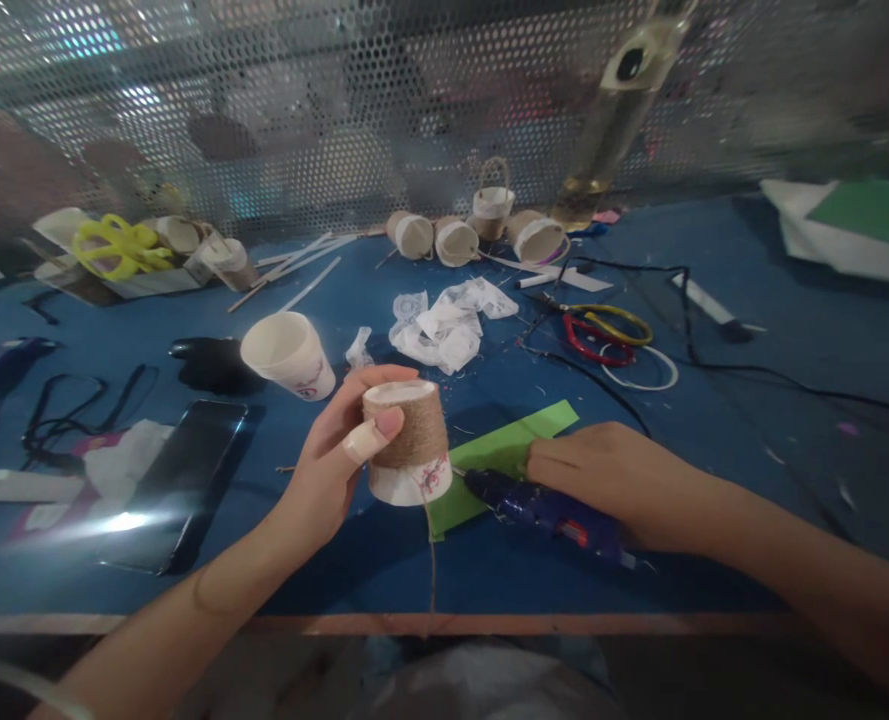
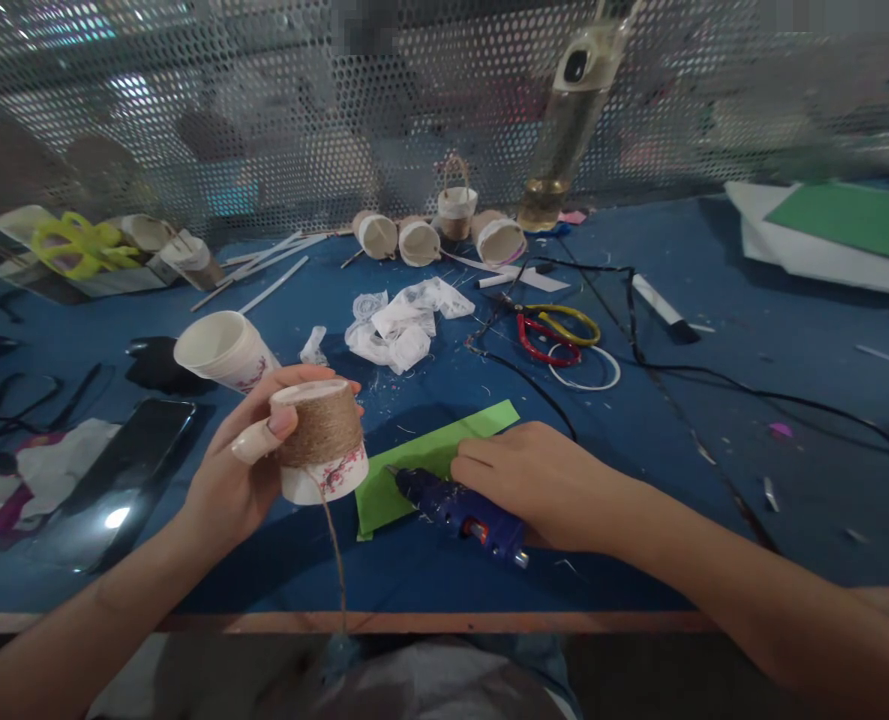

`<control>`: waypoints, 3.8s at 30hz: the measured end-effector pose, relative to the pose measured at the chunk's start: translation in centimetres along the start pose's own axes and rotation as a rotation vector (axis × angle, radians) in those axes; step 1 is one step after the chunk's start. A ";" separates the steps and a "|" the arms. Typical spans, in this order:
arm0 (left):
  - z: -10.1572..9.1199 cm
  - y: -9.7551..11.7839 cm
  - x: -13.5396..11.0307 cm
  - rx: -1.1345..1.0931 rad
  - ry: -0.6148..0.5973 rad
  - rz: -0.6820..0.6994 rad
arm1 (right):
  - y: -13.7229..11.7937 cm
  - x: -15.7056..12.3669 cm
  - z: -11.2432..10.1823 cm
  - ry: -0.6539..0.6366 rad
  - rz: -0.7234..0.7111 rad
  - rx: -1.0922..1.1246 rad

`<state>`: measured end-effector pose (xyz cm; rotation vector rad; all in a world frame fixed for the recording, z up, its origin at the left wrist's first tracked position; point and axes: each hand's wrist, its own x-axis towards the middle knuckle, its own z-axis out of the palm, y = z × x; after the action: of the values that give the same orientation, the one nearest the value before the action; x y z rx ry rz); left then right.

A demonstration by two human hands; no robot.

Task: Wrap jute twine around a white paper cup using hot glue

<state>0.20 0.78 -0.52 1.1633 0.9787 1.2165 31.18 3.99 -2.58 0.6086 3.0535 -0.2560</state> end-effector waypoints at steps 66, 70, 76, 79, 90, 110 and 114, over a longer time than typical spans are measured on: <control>0.2 -0.1 -0.2 -0.038 0.018 0.052 | 0.1 0.0 0.7 0.049 -0.015 -0.022; 0.2 0.0 -0.2 -0.037 0.024 0.061 | 0.0 -0.1 0.7 0.030 -0.004 -0.021; 0.2 0.1 -0.2 -0.038 0.033 0.063 | -0.2 0.0 0.2 0.003 0.008 -0.025; 0.2 0.1 -0.2 -0.032 0.031 0.065 | -0.2 0.0 0.0 0.002 0.005 -0.020; 0.0 0.0 -0.4 0.001 0.012 0.093 | 0.1 -0.2 0.8 0.043 -0.001 -0.021; 0.0 0.1 -0.9 0.121 -0.109 0.226 | 0.6 -0.6 1.4 0.111 0.005 -0.027; -0.1 0.0 -0.8 0.084 -0.082 0.207 | 0.6 -0.6 1.3 0.089 0.011 -0.008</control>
<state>-0.02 0.05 -0.55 1.3973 0.8715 1.2890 31.90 4.09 -3.89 0.6542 3.1329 -0.2219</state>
